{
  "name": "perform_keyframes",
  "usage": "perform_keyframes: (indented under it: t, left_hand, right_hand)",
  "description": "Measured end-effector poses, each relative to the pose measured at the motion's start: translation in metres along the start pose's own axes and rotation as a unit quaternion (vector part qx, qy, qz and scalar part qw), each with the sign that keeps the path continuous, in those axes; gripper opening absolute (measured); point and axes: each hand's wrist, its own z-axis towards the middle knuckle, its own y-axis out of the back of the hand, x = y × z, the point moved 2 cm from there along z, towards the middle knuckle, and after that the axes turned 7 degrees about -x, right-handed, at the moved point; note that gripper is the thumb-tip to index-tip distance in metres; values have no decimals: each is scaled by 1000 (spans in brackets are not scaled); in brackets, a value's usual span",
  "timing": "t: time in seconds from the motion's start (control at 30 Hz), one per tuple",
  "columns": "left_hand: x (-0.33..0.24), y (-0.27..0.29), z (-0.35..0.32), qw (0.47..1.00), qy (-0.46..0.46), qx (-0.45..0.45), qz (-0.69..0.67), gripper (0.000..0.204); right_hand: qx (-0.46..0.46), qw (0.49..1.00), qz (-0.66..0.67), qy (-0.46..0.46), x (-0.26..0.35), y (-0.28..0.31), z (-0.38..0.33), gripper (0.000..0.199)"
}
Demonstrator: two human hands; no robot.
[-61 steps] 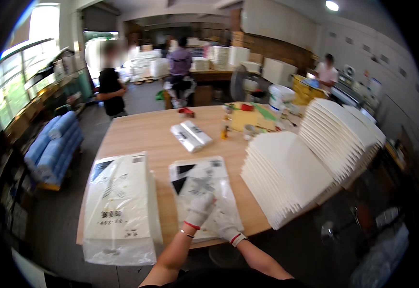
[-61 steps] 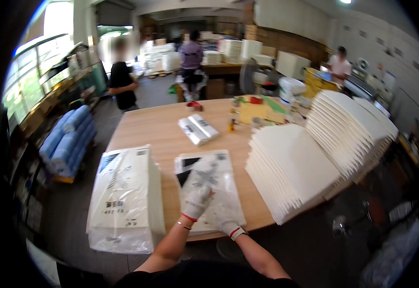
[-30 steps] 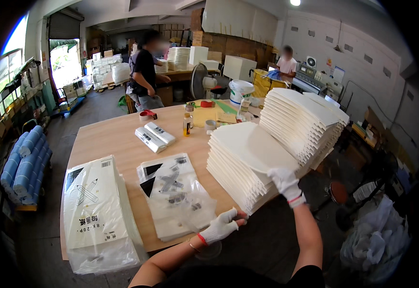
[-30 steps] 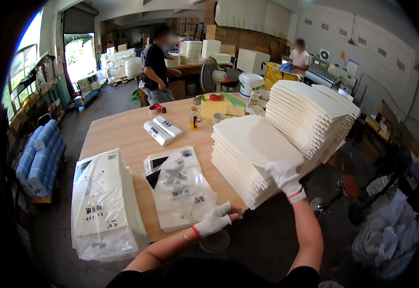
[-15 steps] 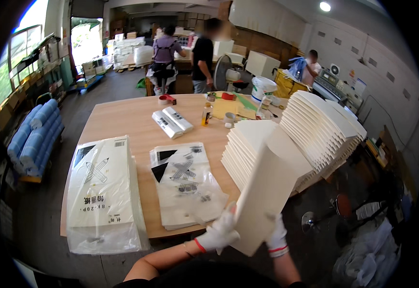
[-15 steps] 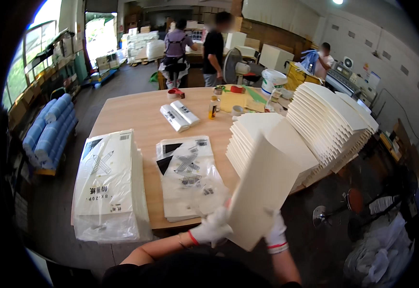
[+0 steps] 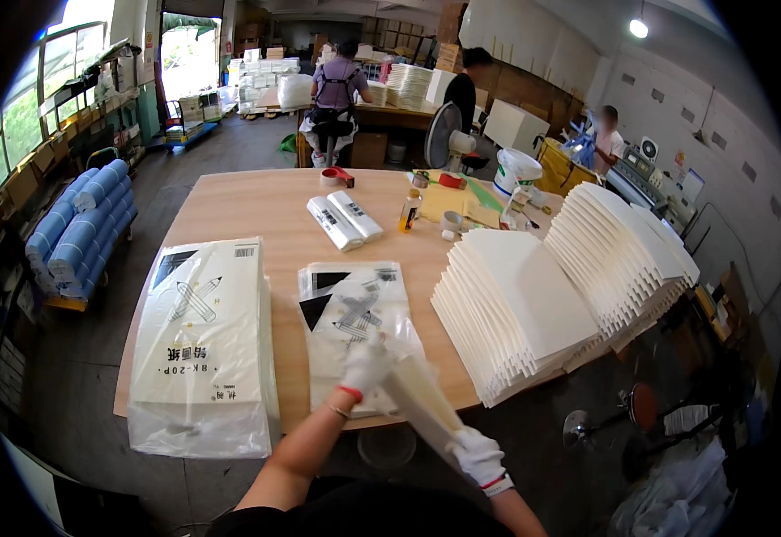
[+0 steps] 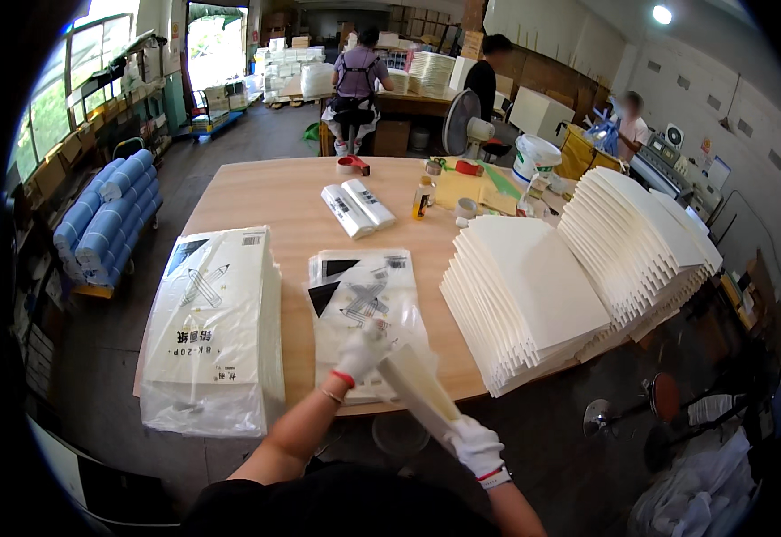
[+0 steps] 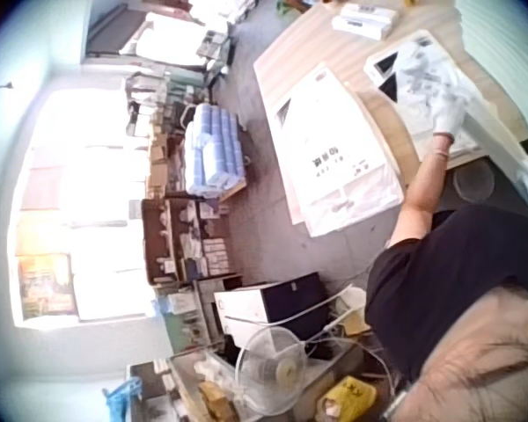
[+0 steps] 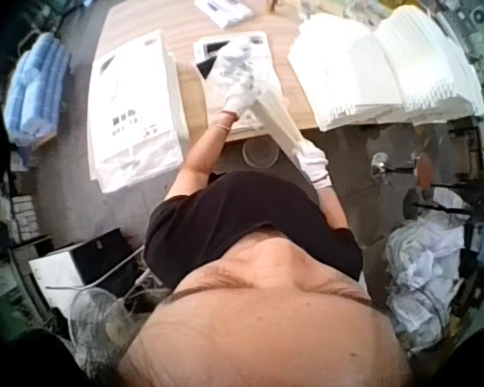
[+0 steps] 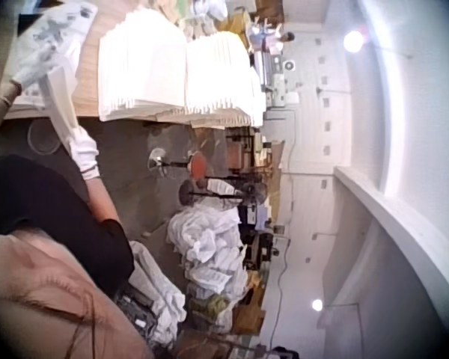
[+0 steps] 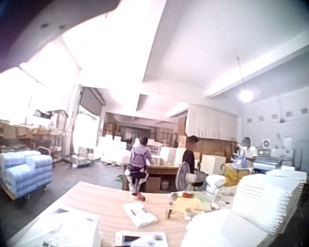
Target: The person repeatedly picks up sheets of white paper from a stack on a table, places them into clear plastic packaging, and sets the packaged items aside. The task is performed continuously throughout the clip in a warehouse setting.
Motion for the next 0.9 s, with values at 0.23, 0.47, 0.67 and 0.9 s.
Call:
perform_keyframes:
  t: [0.23,0.47,0.67,0.9]
  left_hand:
    - [-67,-44,-64,989,-117,86,-23,39]
    - [62,-60,-95,972,-223,-20,73,33]
    - [196,-50,-70,962,143,-219,72,37]
    - [155,-12,-140,959,176,-198,-99,33]
  right_hand:
    - [126,981,22,-148,7,-51,96,51]
    - [-96,977,-12,-192,-50,-162,138,63]
    - [88,974,-43,-205,-73,-158,182,59]
    - [230,959,-30,-165,-47,-135,87,88]
